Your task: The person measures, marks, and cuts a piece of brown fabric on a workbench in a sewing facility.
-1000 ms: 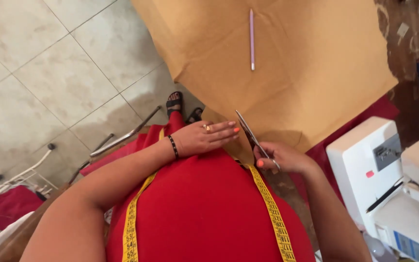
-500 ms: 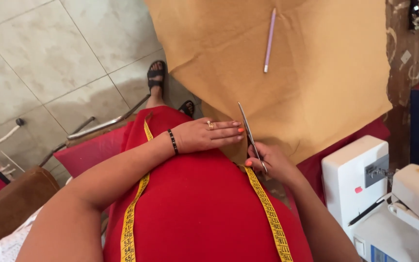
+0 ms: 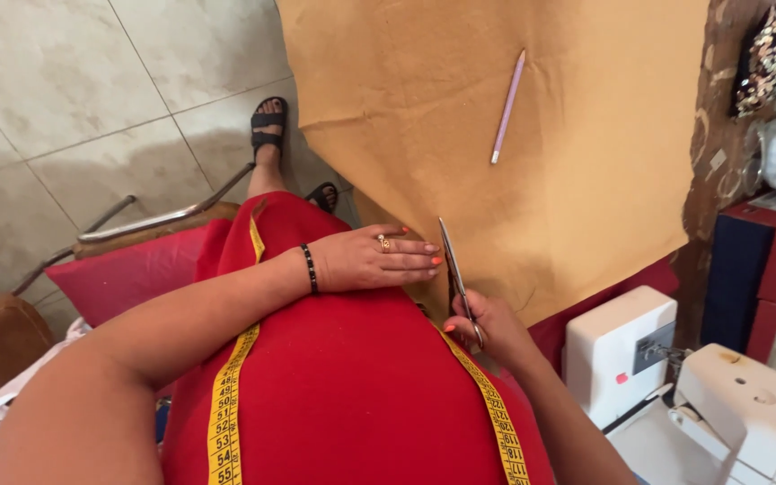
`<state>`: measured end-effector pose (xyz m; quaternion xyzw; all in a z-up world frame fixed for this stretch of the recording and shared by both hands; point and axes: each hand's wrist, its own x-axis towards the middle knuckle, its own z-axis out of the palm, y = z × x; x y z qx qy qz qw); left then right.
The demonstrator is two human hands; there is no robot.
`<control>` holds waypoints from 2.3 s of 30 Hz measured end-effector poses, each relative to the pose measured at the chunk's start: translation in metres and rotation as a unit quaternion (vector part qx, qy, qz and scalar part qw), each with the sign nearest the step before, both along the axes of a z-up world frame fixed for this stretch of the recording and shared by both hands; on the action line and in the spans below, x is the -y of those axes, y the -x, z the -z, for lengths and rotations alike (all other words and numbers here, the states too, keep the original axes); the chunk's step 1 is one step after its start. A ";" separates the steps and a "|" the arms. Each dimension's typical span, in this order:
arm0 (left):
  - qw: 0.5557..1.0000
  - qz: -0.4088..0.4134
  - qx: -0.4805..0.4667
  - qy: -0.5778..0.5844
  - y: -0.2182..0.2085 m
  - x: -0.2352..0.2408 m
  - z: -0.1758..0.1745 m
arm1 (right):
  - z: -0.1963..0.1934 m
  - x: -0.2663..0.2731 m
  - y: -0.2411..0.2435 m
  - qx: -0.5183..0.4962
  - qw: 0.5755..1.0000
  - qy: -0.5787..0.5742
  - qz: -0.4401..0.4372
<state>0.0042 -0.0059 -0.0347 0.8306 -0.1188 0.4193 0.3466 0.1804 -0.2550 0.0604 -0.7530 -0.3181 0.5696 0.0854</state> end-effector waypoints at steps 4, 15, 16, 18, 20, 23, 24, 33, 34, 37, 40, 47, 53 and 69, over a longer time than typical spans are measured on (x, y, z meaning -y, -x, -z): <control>1.000 -0.009 0.000 0.008 0.001 -0.001 0.001 | 0.012 0.010 -0.009 -0.006 1.000 0.003 0.013; 0.999 0.011 0.018 0.035 0.000 -0.001 0.011 | 0.002 -0.044 -0.022 0.013 0.998 -0.005 -0.058; 0.999 0.009 0.018 0.037 0.000 -0.001 0.011 | 0.002 -0.041 -0.021 0.014 0.998 -0.003 -0.060; 0.999 0.008 0.024 0.033 0.000 -0.002 0.013 | 0.004 -0.038 -0.021 0.030 0.997 0.005 -0.064; 0.999 0.006 0.021 0.033 0.001 0.000 0.015 | 0.002 -0.037 -0.020 0.035 0.997 0.005 -0.068; 0.999 0.003 0.021 0.027 0.000 -0.001 0.016 | 0.006 -0.032 -0.021 0.042 0.997 0.002 -0.061; 0.999 0.002 0.025 0.024 0.000 -0.001 0.015 | 0.008 -0.028 -0.021 0.044 0.998 0.000 -0.049; 1.000 -0.009 0.021 0.022 0.000 0.004 0.022 | 0.013 -0.037 -0.029 0.008 0.999 -0.024 -0.034; 0.999 -0.011 0.021 0.021 0.000 0.004 0.023 | 0.009 -0.050 -0.030 0.008 0.999 -0.024 -0.037; 0.999 -0.010 0.027 0.014 -0.001 0.003 0.026 | 0.000 -0.081 -0.030 0.016 0.996 -0.038 -0.081; 0.999 -0.003 0.026 0.018 0.000 0.004 0.029 | -0.005 -0.095 -0.030 0.009 0.995 -0.030 -0.092; 1.000 0.010 0.018 0.014 -0.001 0.004 0.032 | -0.011 -0.096 -0.021 0.027 0.997 -0.022 -0.074; 1.000 0.017 0.014 0.008 -0.002 0.004 0.035 | -0.008 -0.093 -0.017 0.031 0.998 -0.031 -0.044; 0.995 0.067 0.050 0.047 -0.004 -0.023 0.008 | -0.012 -0.142 -0.029 -0.004 0.997 -0.055 -0.053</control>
